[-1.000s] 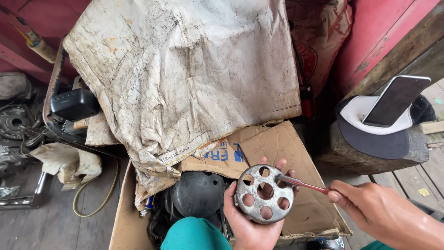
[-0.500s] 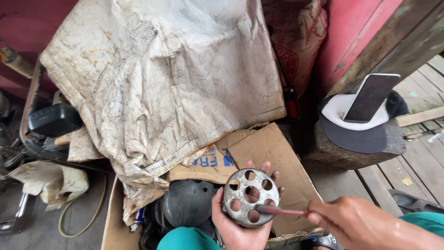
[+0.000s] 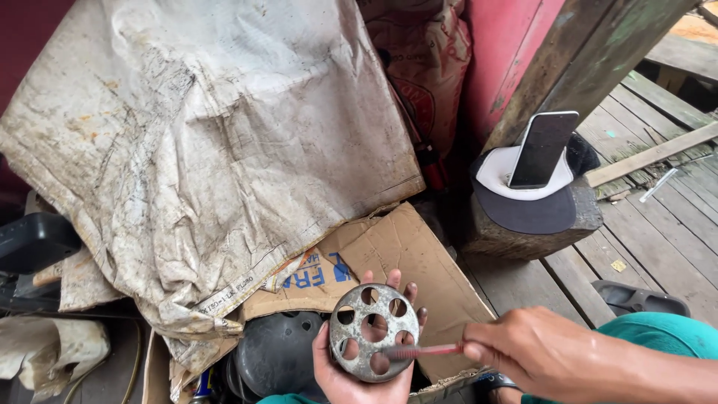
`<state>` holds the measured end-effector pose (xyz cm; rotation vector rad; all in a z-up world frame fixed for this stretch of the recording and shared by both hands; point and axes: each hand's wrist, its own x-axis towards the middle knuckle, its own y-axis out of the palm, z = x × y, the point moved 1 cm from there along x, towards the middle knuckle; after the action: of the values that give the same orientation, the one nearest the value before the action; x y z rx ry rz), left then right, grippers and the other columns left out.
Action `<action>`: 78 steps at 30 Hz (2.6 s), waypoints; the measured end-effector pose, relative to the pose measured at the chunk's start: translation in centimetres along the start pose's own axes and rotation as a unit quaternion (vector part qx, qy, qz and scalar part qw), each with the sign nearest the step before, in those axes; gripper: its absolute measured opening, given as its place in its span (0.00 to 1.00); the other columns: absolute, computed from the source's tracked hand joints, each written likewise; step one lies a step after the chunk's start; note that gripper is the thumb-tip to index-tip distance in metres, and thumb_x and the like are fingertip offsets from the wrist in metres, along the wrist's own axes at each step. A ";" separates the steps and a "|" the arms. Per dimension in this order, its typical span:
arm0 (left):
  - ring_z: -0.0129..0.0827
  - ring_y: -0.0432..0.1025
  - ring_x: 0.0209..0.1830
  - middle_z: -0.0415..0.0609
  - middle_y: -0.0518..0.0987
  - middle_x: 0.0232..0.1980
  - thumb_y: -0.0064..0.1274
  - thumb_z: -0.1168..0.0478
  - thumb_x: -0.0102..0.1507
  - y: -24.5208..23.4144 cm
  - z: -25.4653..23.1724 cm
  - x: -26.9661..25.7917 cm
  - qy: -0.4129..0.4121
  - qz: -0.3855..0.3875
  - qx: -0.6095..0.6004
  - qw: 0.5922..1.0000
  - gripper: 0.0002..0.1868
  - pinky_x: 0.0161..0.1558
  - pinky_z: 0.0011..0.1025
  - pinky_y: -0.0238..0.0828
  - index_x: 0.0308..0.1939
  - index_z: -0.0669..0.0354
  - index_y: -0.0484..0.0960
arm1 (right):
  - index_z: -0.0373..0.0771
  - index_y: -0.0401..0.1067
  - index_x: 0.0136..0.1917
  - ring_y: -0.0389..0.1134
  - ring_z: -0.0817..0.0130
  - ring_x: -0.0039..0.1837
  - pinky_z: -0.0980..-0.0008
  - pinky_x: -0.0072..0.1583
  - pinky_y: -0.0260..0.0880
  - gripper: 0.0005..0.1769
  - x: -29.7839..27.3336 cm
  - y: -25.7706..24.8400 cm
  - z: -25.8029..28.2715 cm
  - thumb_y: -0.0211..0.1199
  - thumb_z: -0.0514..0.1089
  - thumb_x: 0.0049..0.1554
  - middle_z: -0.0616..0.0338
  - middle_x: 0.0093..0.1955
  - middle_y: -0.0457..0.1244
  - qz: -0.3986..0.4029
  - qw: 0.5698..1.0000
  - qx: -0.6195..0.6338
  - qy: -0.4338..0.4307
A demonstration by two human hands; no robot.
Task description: The person holds a circular metal part with multiple holes in their left hand and uses a red toothbrush in their right hand to scrub the surface and inside the holes. The person rotates the part to access different areas while scrubbing.
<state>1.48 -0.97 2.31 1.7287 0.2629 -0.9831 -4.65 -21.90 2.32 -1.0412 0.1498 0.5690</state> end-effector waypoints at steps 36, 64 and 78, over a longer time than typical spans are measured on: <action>0.64 0.66 0.69 0.66 0.74 0.71 0.31 0.36 0.55 0.8 -0.3 -1.1 -0.004 -0.007 -0.006 1.000 0.45 0.61 0.54 0.59 0.69 0.56 0.74 | 0.54 0.67 0.43 0.59 0.48 0.30 0.53 0.36 0.58 0.18 -0.4 -0.8 1.2 0.48 0.62 0.69 0.59 0.26 0.61 0.011 1.000 0.008 0.026; 0.60 0.64 0.72 0.62 0.72 0.75 0.25 0.36 0.55 1.8 -0.6 -1.1 -0.030 -0.046 0.031 0.998 0.46 0.66 0.55 0.55 0.72 0.49 0.71 | 0.50 0.66 0.45 0.62 0.44 0.29 0.51 0.33 0.59 0.18 -0.2 -0.7 1.7 0.46 0.59 0.71 0.54 0.26 0.61 0.008 0.998 0.042 -0.048; 0.64 0.64 0.71 0.64 0.72 0.74 0.24 0.37 0.55 1.8 -0.4 -1.1 -0.010 -0.052 0.034 0.998 0.46 0.65 0.55 0.54 0.72 0.51 0.71 | 0.52 0.66 0.45 0.60 0.52 0.27 0.53 0.33 0.59 0.19 0.2 -0.9 0.8 0.46 0.62 0.70 0.58 0.25 0.59 -0.001 0.999 0.032 0.001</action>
<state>2.06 -1.05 4.35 1.7806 0.3123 -1.0966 -4.14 -21.47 3.38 -0.9798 0.1669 0.5588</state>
